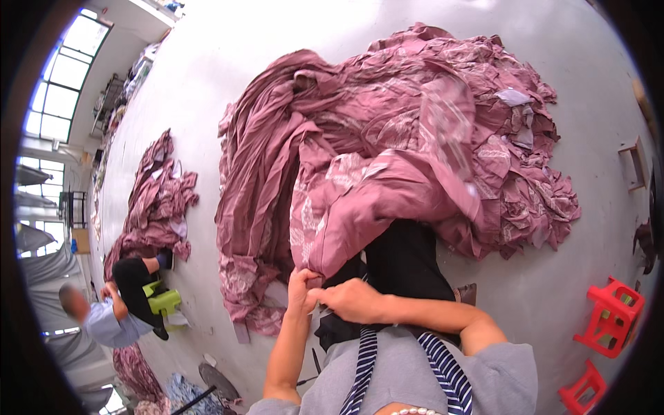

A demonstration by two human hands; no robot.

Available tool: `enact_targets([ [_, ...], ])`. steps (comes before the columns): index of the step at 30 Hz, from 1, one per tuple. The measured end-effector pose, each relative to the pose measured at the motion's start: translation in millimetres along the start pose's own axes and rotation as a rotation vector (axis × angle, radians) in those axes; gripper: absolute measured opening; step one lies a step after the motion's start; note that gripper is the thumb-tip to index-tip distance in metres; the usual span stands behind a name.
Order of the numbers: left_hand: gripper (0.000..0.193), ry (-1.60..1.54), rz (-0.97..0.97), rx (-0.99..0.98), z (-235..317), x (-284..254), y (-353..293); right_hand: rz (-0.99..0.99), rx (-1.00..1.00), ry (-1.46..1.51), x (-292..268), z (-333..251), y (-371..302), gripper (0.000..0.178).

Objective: The person sits on the floor and repeatedly picks up pieces of pink patterned fabric from a large pile. Using small scissors, they trim loose threads and edges from each piece before placing it back on the pile.

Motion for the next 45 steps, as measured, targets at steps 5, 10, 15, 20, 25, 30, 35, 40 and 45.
enact_targets([
  [5,0.044,-0.163,-0.036,0.109,1.9,-0.1,-7.8,0.698,-0.011,-0.424,-147.1,28.3,-7.9,0.025],
  [10,0.041,-0.126,-0.064,0.18,13.7,11.5,2.3,0.674,0.654,0.057,-178.1,221.6,-65.3,0.03],
  [15,0.048,-0.133,-0.032,0.29,49.0,-23.5,7.8,0.523,0.703,0.597,-154.1,164.4,-96.6,0.019],
  [20,0.055,-0.066,-0.01,0.38,86.4,-97.6,38.5,-0.037,0.128,0.277,-92.7,10.3,-93.1,0.017],
  [25,0.057,1.005,0.309,0.809,107.3,-63.9,27.0,-0.202,0.248,0.152,9.0,15.5,-86.2,0.021],
  [30,0.066,0.682,-0.077,0.607,112.4,64.3,29.1,-0.164,0.19,-0.042,27.6,22.7,-80.6,0.022],
  [35,0.064,1.123,0.136,0.809,114.5,84.9,56.5,-0.19,0.161,-0.117,28.8,12.4,-79.5,0.024],
  [40,0.027,0.535,-0.048,0.776,132.5,86.8,28.4,-0.119,0.164,-0.037,4.7,15.9,-84.0,0.023],
  [45,0.033,0.642,-0.315,0.997,123.3,127.3,-91.5,0.397,0.533,0.823,-67.4,40.1,-95.9,0.031],
])
Point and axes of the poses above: each hand's wrist, its own y-axis towards the middle knuckle, its own x-axis out of the palm, z = x × y, the point moved 7 cm from there along y, towards the middle knuckle, and after that the axes turned 4 degrees about z, right-handed, at the moved point
